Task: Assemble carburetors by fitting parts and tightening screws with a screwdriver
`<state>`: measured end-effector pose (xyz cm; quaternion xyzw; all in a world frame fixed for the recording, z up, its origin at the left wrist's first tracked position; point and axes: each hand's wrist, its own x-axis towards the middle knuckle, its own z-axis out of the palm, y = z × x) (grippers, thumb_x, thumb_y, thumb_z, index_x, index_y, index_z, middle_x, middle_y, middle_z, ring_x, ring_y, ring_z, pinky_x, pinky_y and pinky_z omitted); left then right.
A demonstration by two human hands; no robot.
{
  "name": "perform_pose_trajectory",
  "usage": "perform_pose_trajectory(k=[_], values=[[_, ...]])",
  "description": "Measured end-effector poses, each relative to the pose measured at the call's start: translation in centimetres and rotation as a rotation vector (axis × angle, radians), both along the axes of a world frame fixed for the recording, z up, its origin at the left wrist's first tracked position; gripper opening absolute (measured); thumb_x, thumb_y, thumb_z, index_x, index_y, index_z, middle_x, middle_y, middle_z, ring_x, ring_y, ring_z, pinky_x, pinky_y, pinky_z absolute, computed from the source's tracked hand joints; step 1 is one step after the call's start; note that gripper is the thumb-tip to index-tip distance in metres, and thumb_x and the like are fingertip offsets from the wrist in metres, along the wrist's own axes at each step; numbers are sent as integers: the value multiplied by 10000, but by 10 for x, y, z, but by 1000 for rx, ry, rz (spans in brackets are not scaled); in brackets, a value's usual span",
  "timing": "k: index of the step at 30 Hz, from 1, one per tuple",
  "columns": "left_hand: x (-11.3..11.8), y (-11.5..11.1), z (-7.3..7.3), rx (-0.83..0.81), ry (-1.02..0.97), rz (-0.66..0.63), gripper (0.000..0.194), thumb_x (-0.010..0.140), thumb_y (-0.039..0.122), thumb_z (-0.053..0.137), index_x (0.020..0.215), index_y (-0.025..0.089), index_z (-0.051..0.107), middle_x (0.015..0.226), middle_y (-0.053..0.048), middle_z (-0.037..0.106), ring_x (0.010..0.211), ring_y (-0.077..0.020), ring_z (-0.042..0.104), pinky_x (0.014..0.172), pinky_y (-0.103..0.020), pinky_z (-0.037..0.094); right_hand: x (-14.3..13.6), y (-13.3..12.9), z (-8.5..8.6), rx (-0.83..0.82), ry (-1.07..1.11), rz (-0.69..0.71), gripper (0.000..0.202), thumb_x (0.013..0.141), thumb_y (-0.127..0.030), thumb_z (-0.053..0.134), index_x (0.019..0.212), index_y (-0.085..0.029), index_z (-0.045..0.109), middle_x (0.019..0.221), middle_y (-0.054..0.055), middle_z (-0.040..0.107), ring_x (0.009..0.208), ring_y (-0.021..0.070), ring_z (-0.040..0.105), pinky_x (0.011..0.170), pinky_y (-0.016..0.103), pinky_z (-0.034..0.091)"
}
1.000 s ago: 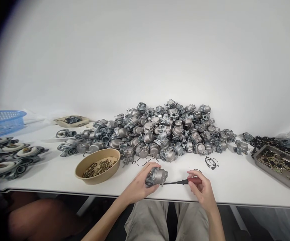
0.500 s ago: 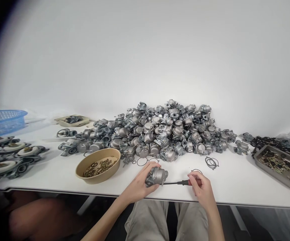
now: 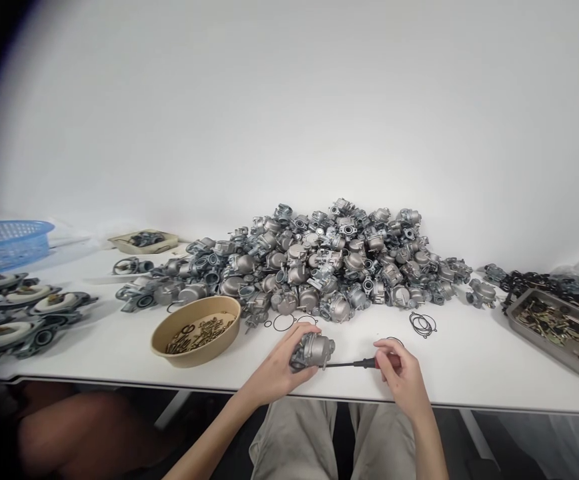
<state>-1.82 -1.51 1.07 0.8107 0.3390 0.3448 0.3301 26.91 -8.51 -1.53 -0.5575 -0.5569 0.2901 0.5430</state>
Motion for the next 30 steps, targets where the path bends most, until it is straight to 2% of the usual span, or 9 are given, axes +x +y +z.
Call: perform_pose_trajectory(k=[3,5,9,11,15,21,23,27,30], values=[[0,0,0,-2,1,-2,532,803,113,641,1294,281,525,1355,-73,552,1280,-292,569,1083,-411,476,2,-2,2,49,-47,38,467,861,-637,722,1065,-217,744,959,109,744,668,199,654,535,264,537],[0,0,-1,8,2,-1,529,805,120,647,1295,282,527,1356,-74,557,1278,-294,571,1081,-409,479,1,-1,2,43,-22,25,476,868,-652,707,1029,-206,742,862,89,722,592,178,617,480,253,499],[-2,0,-1,33,11,-1,486,848,196,657,1308,279,526,1369,-82,561,1280,-305,569,1084,-417,478,-4,2,3,-10,36,-14,489,899,-673,662,951,-191,722,645,7,616,423,115,446,401,245,408],[-3,1,-2,28,14,-9,440,890,257,635,1316,278,528,1369,-87,565,1272,-309,572,1079,-423,481,-5,2,2,10,26,-17,463,901,-646,676,986,-195,734,702,28,656,459,130,497,433,253,452],[-3,1,-1,4,6,-15,383,936,338,592,1310,276,539,1358,-89,570,1243,-311,585,1071,-432,483,0,-3,1,88,-36,39,415,892,-586,712,1069,-213,757,997,116,739,664,190,656,551,270,550],[-3,0,1,-27,-15,-21,366,953,390,590,1300,282,551,1367,-89,571,1257,-322,569,1085,-438,462,-1,-3,7,37,-34,6,437,916,-619,666,1010,-198,734,705,41,663,500,151,549,427,241,464],[-3,-1,2,-32,-19,-19,363,953,385,590,1299,282,553,1366,-89,569,1258,-321,566,1089,-439,456,-1,-3,8,58,-65,15,435,923,-614,659,1032,-199,734,761,60,692,566,173,611,484,251,515],[-3,-2,3,-37,-26,-20,364,954,374,589,1302,274,552,1364,-94,565,1249,-320,566,1083,-441,459,2,-4,2,116,-87,52,418,903,-587,695,1081,-212,747,1014,127,757,783,238,728,619,282,593],[-2,-2,3,-35,-26,-17,358,952,356,588,1299,275,551,1358,-89,568,1243,-316,572,1080,-437,464,5,-2,-3,101,-73,19,406,901,-589,699,1050,-215,758,914,115,772,776,260,735,630,303,600]])
